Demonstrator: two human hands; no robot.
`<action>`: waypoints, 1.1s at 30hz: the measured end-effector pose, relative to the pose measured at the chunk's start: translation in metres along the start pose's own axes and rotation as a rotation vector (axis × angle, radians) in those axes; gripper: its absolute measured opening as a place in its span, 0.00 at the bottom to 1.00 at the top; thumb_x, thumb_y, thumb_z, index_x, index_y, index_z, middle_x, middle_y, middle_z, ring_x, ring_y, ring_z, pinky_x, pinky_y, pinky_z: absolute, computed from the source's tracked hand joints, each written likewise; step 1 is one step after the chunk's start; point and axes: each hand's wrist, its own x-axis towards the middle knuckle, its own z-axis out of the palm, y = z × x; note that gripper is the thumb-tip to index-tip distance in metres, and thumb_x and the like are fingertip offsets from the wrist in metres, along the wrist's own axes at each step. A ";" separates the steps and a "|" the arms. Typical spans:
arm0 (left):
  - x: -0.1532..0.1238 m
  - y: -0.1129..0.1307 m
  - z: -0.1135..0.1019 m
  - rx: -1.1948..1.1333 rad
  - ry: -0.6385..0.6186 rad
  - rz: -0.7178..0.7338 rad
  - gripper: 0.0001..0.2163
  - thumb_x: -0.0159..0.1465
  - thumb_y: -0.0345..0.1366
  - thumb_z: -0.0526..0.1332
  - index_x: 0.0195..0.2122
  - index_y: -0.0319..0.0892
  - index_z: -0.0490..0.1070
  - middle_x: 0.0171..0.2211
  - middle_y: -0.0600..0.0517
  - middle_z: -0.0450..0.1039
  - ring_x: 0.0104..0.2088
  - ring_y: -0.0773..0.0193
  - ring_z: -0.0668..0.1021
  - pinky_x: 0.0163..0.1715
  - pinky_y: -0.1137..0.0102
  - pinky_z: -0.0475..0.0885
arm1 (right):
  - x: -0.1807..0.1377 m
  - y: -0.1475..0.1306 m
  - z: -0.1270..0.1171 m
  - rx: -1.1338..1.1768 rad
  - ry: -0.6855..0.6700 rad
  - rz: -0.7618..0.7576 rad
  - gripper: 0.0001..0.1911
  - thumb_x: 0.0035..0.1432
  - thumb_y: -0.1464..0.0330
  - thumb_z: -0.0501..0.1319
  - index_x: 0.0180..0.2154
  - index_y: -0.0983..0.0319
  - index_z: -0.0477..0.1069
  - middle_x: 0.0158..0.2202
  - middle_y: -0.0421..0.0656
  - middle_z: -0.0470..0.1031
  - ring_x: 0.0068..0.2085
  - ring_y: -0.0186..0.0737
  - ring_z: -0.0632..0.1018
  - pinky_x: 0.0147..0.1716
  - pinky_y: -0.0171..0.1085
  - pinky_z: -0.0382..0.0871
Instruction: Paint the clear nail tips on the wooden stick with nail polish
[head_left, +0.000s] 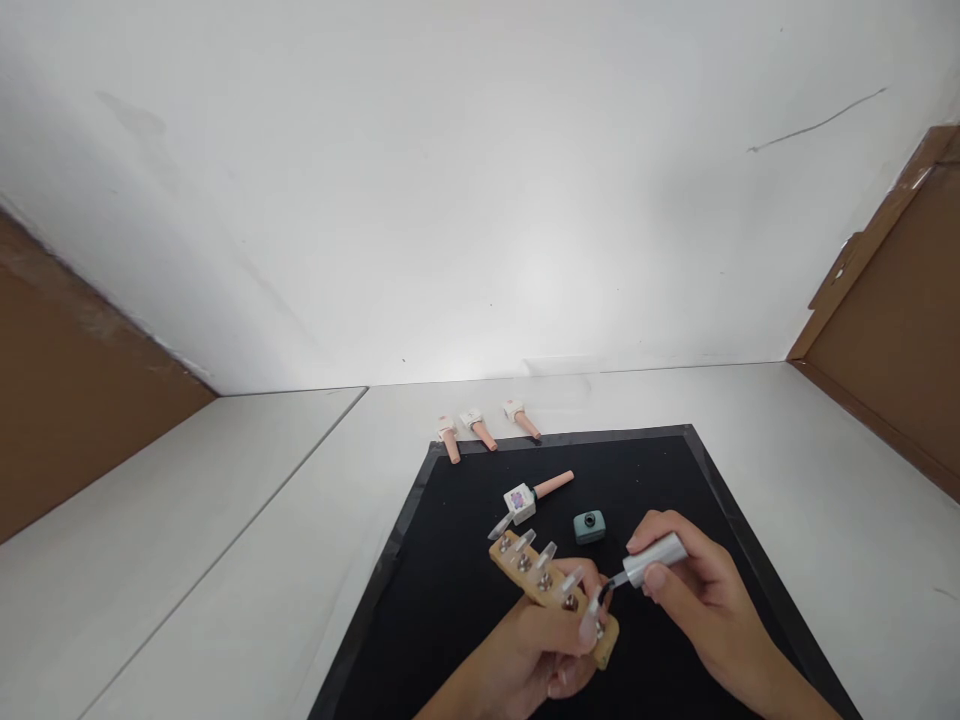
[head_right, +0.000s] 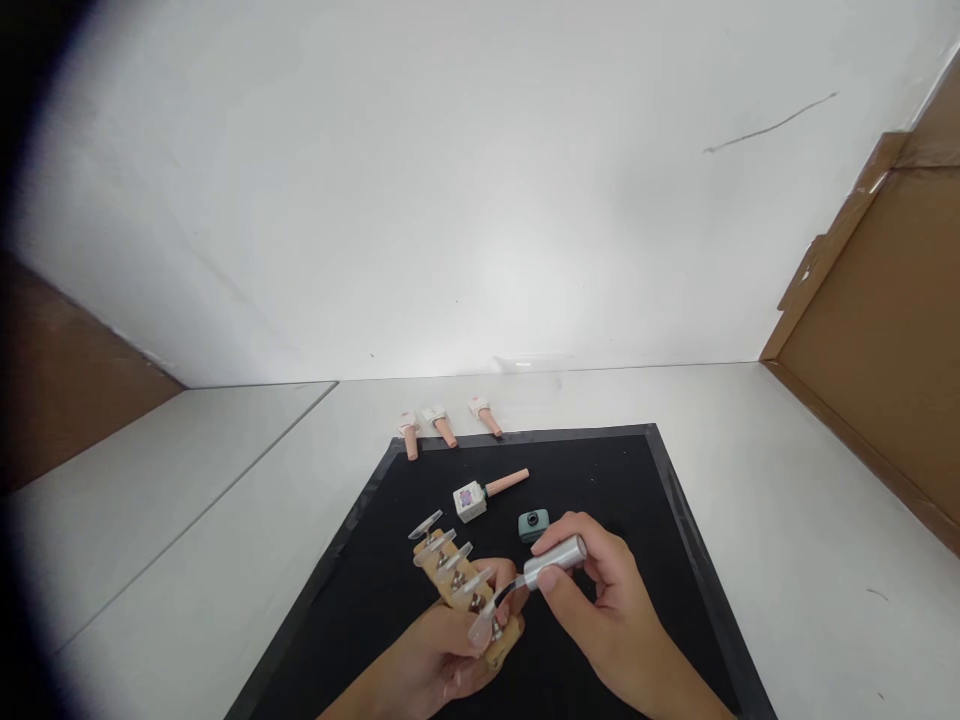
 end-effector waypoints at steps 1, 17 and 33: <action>0.000 0.000 0.000 -0.005 -0.001 0.004 0.18 0.36 0.35 0.74 0.19 0.39 0.63 0.14 0.60 0.62 0.08 0.81 0.56 0.06 0.81 0.44 | 0.000 0.000 0.000 -0.002 0.014 -0.002 0.13 0.59 0.56 0.59 0.33 0.58 0.72 0.26 0.39 0.66 0.24 0.33 0.66 0.23 0.31 0.62; 0.005 -0.001 -0.004 0.056 -0.037 -0.012 0.17 0.38 0.35 0.73 0.19 0.39 0.64 0.10 0.60 0.61 0.07 0.80 0.56 0.06 0.81 0.47 | 0.002 -0.006 0.000 0.092 -0.113 0.008 0.15 0.57 0.54 0.60 0.31 0.59 0.71 0.23 0.38 0.66 0.23 0.33 0.65 0.22 0.31 0.60; 0.006 -0.003 -0.008 0.034 -0.021 -0.007 0.16 0.37 0.34 0.74 0.19 0.38 0.66 0.11 0.60 0.62 0.07 0.80 0.57 0.05 0.81 0.48 | 0.002 -0.003 -0.002 0.082 -0.055 -0.028 0.15 0.58 0.53 0.59 0.32 0.58 0.71 0.25 0.37 0.66 0.23 0.32 0.65 0.22 0.30 0.60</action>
